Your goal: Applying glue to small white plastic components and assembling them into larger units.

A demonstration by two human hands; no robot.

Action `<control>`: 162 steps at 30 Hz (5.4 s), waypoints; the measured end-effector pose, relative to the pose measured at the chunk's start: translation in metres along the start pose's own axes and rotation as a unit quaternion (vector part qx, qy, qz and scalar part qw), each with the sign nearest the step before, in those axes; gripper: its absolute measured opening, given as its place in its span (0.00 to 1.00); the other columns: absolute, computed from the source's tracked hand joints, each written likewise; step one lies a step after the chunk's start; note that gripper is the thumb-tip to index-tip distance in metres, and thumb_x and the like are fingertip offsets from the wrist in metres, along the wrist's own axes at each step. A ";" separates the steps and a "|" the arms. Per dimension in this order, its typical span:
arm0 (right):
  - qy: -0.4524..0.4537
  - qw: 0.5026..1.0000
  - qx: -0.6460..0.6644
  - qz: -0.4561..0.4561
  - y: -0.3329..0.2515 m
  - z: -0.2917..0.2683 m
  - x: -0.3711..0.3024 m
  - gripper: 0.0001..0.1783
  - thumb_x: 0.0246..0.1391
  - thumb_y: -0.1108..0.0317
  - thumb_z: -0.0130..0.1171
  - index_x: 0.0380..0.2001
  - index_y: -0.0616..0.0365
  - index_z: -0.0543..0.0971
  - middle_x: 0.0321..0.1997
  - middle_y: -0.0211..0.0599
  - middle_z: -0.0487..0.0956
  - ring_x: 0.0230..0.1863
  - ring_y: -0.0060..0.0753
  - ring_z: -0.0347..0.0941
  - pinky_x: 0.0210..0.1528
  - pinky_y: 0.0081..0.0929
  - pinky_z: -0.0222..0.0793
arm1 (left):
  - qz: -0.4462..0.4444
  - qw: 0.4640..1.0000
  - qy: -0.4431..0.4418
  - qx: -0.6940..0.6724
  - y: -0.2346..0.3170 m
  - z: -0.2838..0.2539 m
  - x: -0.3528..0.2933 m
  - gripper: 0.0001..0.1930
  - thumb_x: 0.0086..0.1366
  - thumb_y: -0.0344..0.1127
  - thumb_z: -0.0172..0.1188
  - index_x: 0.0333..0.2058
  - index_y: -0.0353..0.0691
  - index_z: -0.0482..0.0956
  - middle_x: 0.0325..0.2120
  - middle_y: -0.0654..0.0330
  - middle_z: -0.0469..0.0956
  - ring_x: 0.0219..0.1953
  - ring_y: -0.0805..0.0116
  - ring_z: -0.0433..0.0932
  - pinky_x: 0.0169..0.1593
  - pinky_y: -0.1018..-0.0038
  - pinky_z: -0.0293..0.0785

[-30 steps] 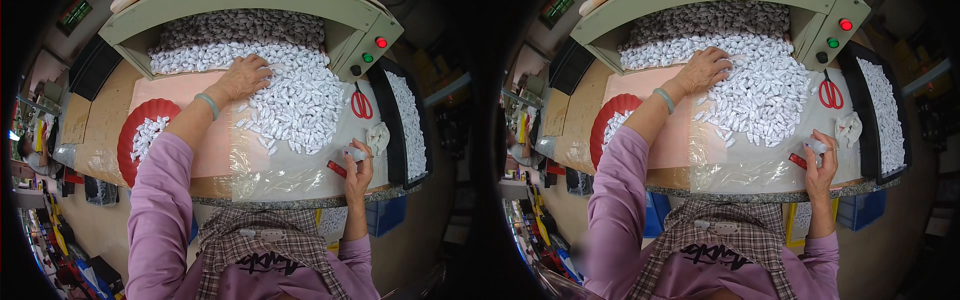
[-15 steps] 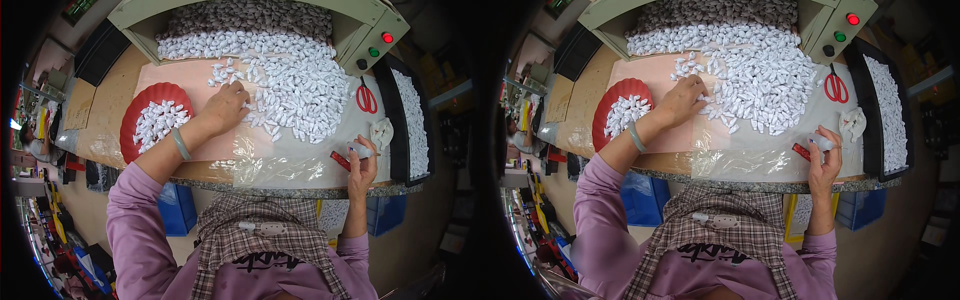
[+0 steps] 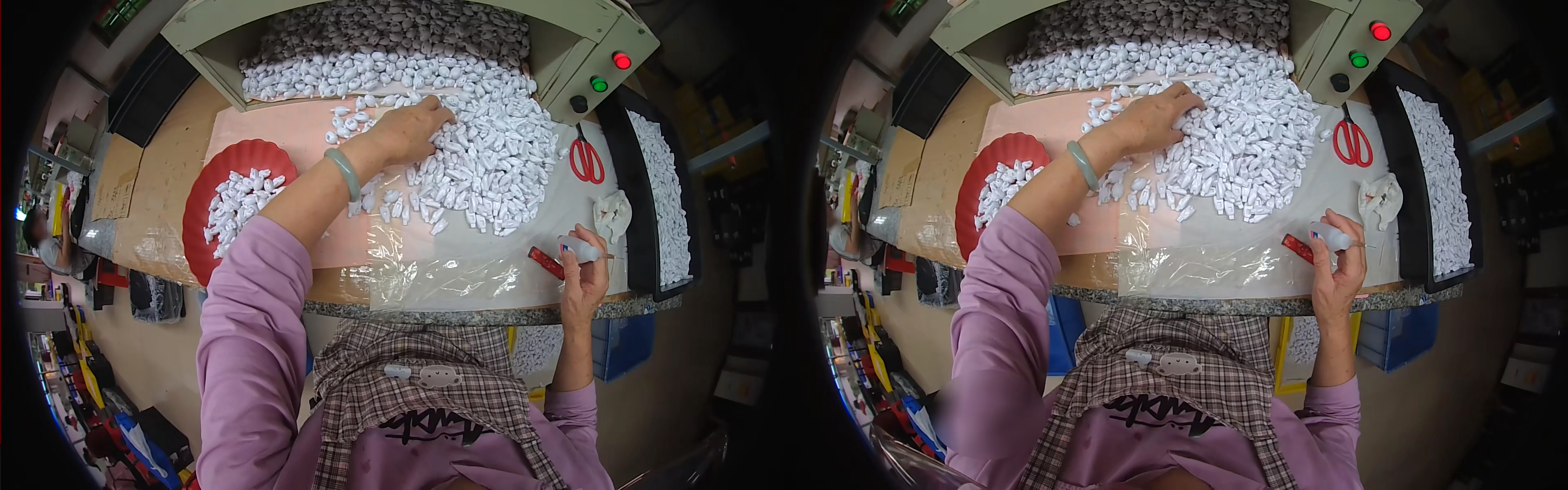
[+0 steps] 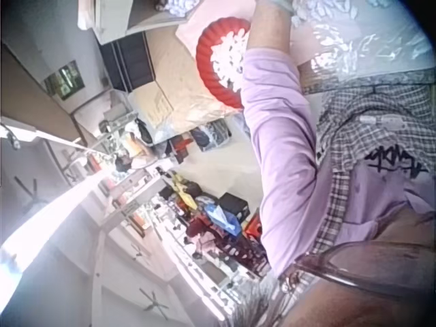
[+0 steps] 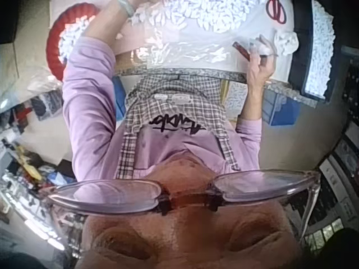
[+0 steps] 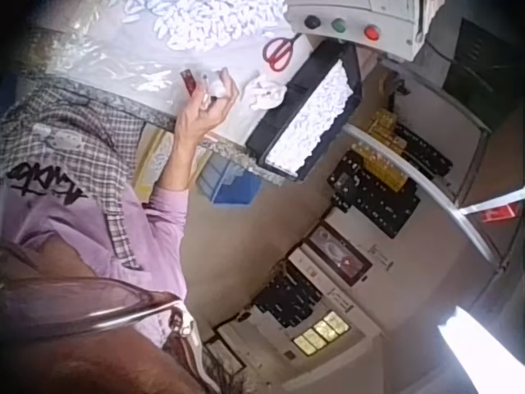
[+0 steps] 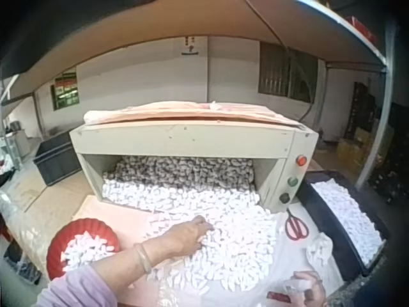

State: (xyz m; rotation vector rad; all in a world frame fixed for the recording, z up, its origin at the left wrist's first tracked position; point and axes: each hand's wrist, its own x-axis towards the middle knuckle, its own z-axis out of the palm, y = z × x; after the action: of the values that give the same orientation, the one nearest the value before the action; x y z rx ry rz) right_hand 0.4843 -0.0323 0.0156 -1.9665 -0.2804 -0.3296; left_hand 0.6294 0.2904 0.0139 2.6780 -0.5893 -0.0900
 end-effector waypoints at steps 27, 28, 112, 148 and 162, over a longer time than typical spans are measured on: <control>0.017 0.999 0.050 0.012 -0.001 0.001 -0.005 0.17 0.57 0.78 0.52 0.51 0.66 0.70 0.52 0.38 0.67 0.52 0.29 0.68 0.56 0.27 0.65 | 0.009 0.994 0.102 -0.028 0.007 -0.016 -0.052 0.13 0.55 0.33 0.60 0.39 0.36 0.78 0.37 0.53 0.76 0.41 0.54 0.75 0.44 0.65 0.71; 0.015 0.999 0.051 0.011 -0.001 0.002 -0.005 0.17 0.57 0.78 0.52 0.50 0.66 0.70 0.52 0.38 0.67 0.51 0.29 0.68 0.56 0.27 0.64 | -0.014 0.991 0.127 -0.027 0.006 -0.009 -0.039 0.13 0.54 0.33 0.60 0.39 0.37 0.78 0.37 0.53 0.76 0.41 0.53 0.75 0.45 0.64 0.71; -0.126 0.981 0.052 -0.137 -0.098 0.062 -0.062 0.25 0.59 0.61 0.55 0.52 0.69 0.69 0.36 0.47 0.79 0.34 0.32 0.78 0.35 0.22 0.73 | -0.106 0.535 0.094 -0.833 0.114 0.056 -0.248 0.18 0.61 0.26 0.58 0.51 0.33 0.73 0.42 0.47 0.78 0.36 0.71 0.77 0.42 0.77 0.76; -0.124 0.933 -0.081 -0.328 -0.100 0.063 -0.062 0.26 0.52 0.62 0.61 0.50 0.67 0.69 0.41 0.45 0.79 0.30 0.42 0.76 0.30 0.29 0.74 | -0.139 0.551 0.120 -0.814 0.112 0.062 -0.247 0.17 0.59 0.26 0.61 0.47 0.32 0.74 0.39 0.50 0.79 0.35 0.69 0.79 0.40 0.79 0.77; -0.105 0.980 0.023 -0.170 -0.094 0.067 -0.068 0.24 0.57 0.61 0.58 0.51 0.67 0.70 0.36 0.46 0.80 0.34 0.34 0.78 0.35 0.25 0.73 | -0.126 0.531 0.091 -0.833 0.110 0.062 -0.248 0.18 0.60 0.26 0.59 0.50 0.31 0.73 0.40 0.47 0.78 0.34 0.69 0.79 0.40 0.78 0.77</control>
State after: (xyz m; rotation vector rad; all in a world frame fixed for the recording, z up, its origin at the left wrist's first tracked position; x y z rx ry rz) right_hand 0.3955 0.0635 0.0449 -1.9073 -0.7600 -0.3309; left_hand 0.3520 0.2792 -0.0052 0.7676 0.1098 -0.2689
